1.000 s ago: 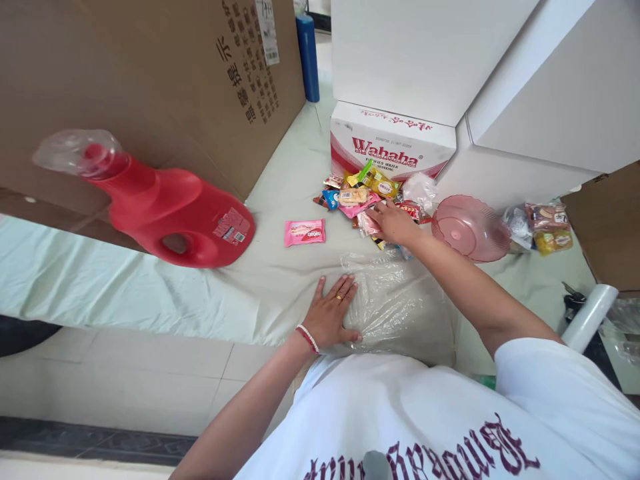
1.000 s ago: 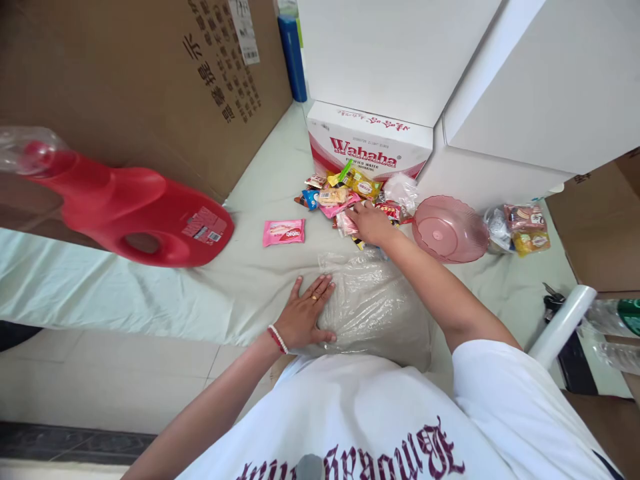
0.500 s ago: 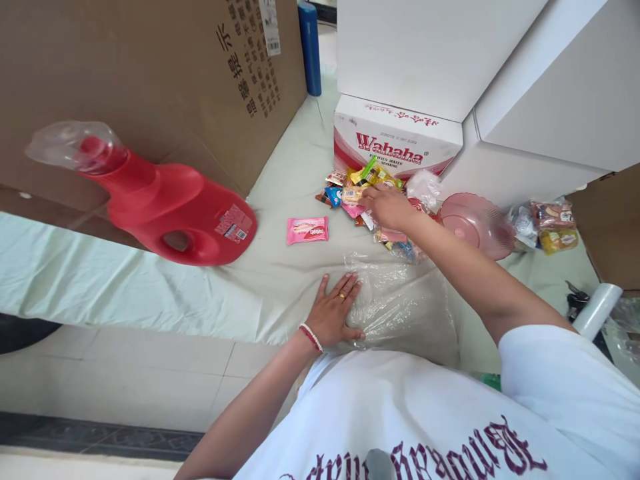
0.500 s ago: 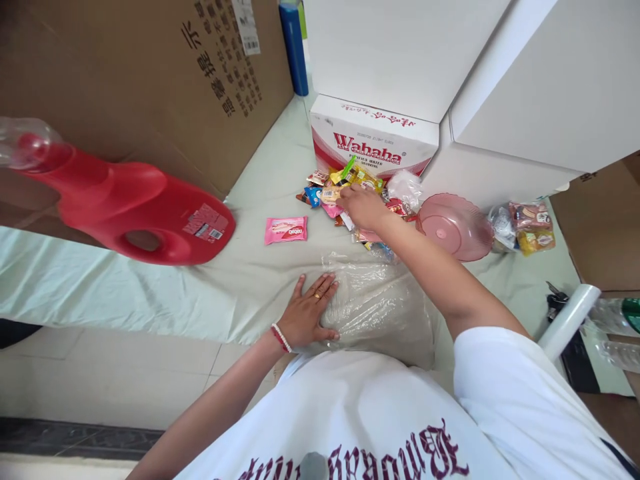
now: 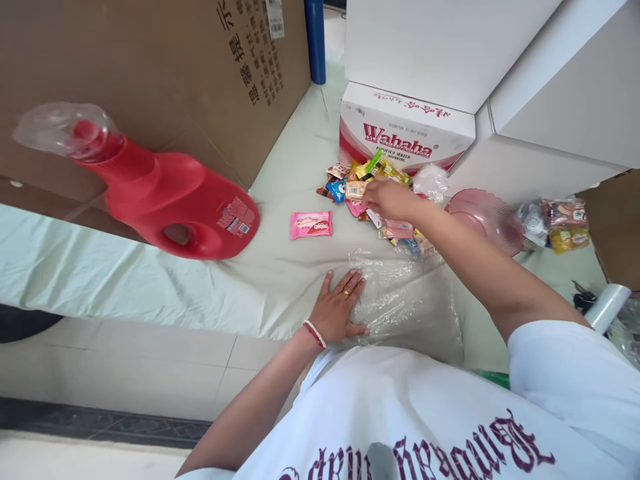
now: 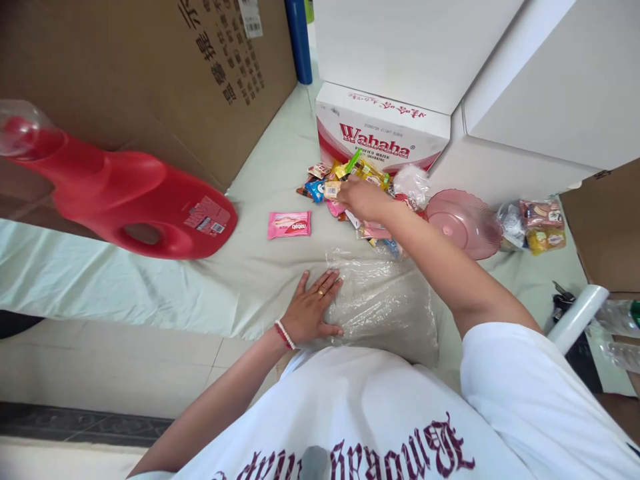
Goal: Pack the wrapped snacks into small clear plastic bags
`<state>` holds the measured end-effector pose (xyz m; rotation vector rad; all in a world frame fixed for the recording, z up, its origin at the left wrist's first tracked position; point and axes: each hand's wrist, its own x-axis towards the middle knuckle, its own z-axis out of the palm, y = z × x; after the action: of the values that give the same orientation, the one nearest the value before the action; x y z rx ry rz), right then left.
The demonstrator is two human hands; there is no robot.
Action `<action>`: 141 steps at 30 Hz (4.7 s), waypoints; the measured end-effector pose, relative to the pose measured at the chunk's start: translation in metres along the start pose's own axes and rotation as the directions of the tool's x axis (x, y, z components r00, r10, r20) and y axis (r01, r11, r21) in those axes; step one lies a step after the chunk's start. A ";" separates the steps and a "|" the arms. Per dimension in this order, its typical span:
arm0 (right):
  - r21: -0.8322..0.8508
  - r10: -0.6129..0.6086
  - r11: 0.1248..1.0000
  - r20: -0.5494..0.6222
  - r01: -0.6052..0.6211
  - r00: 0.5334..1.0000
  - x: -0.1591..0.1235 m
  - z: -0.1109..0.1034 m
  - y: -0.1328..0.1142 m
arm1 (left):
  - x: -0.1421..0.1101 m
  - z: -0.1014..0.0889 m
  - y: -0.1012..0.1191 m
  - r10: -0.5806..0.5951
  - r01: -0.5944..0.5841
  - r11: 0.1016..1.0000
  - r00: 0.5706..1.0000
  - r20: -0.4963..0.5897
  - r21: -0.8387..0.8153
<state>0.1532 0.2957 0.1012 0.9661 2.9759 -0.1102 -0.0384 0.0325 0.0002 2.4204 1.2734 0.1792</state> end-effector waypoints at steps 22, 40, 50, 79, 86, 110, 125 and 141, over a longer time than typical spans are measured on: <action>-0.015 0.150 0.987 -0.289 -0.161 0.945 0.045 0.004 -0.081 | -0.001 -0.003 0.001 -0.005 0.005 0.998 1.000 0.012 -0.057; 0.236 0.029 0.971 0.003 -0.029 1.000 0.086 0.052 -0.080 | -0.001 -0.002 0.002 -0.005 0.005 0.999 1.000 0.005 -0.045; 0.087 0.075 0.994 -0.022 -0.073 0.997 0.074 0.049 -0.120 | -0.001 -0.002 0.000 -0.007 0.008 0.998 1.000 0.023 -0.068; 0.438 0.143 0.892 -0.033 -0.114 0.989 0.002 0.019 -0.096 | -0.001 -0.003 0.002 -0.020 0.021 1.000 1.000 0.016 -0.018; 0.817 0.134 0.512 0.228 -0.264 0.965 -0.145 0.007 -0.060 | -0.002 -0.004 0.004 -0.046 0.046 0.998 0.999 0.016 -0.034; 0.207 0.017 0.977 0.190 -0.057 0.982 -0.197 0.041 -0.117 | 0.012 -0.015 -0.004 -0.084 0.082 0.996 0.988 0.132 0.025; 0.294 0.205 0.928 0.113 -0.230 0.972 -0.216 0.048 -0.116 | -0.006 -0.026 0.007 -0.093 0.098 0.994 0.992 -0.084 0.052; 0.767 0.320 0.585 0.079 -0.263 0.944 -0.343 0.059 -0.131 | -0.034 -0.008 0.026 0.049 -0.049 0.962 0.999 -0.008 -0.267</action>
<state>0.3533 -0.0153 0.0614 1.5134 2.7222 -1.4799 -0.0409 -0.0062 0.0204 2.2208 1.1112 0.3434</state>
